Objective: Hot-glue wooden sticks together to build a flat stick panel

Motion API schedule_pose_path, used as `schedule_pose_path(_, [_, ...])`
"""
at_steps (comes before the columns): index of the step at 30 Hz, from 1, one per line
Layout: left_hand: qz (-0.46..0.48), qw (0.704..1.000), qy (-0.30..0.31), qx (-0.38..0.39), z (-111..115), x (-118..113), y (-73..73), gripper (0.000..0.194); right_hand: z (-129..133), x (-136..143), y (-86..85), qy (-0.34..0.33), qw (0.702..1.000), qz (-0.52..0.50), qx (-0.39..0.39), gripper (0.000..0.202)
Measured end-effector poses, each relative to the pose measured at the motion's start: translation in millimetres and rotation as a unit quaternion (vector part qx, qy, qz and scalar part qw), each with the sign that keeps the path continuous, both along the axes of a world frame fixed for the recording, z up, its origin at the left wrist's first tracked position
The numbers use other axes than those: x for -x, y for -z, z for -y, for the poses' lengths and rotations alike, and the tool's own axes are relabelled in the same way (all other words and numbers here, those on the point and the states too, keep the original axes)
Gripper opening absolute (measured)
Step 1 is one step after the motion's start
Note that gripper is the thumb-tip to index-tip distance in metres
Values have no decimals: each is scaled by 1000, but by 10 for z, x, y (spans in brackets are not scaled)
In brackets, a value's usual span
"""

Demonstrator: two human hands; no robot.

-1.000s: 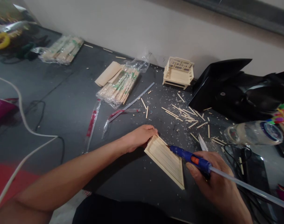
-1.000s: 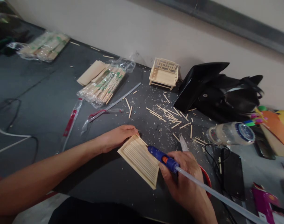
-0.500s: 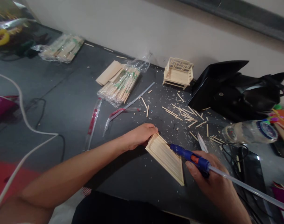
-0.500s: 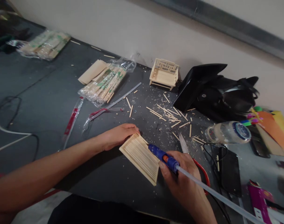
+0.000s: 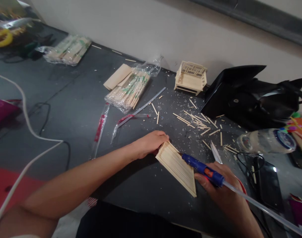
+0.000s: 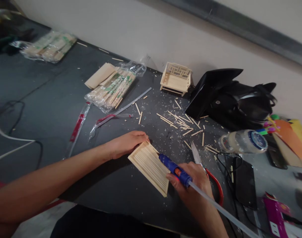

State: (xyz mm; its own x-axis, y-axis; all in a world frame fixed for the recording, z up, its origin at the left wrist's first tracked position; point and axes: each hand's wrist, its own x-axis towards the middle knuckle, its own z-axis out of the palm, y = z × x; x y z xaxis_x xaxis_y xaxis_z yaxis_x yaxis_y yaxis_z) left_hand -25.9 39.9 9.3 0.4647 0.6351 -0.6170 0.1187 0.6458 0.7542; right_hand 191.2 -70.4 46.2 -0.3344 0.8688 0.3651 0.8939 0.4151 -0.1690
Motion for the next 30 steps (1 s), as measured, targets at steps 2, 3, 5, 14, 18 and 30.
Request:
schedule_pose_path(2, [2,1000,-1,0,1,0,9,17,10,-14,16,1,1000,-3,9,42])
schedule_pose_path(3, [1,1000,-2,-2,2,1,12,17,12,-18,22,0,1000,-1,8,42])
schedule_pose_path(5, [1,1000,0,-6,5,3,15,18,9,-21,29,-3,1000,5,-3,43])
schedule_pose_path(14, [-7,1000,-3,-5,2,-1,-4,17,-10,0,2,-3,1000,20,-5,46])
schedule_pose_path(18, [-12,1000,-2,2,-1,1,-4,16,5,-5,7,-5,1000,28,-6,47])
schedule_pose_path(30, [2,1000,-11,8,3,3,-13,16,21,-10,6,4,999,35,-2,48])
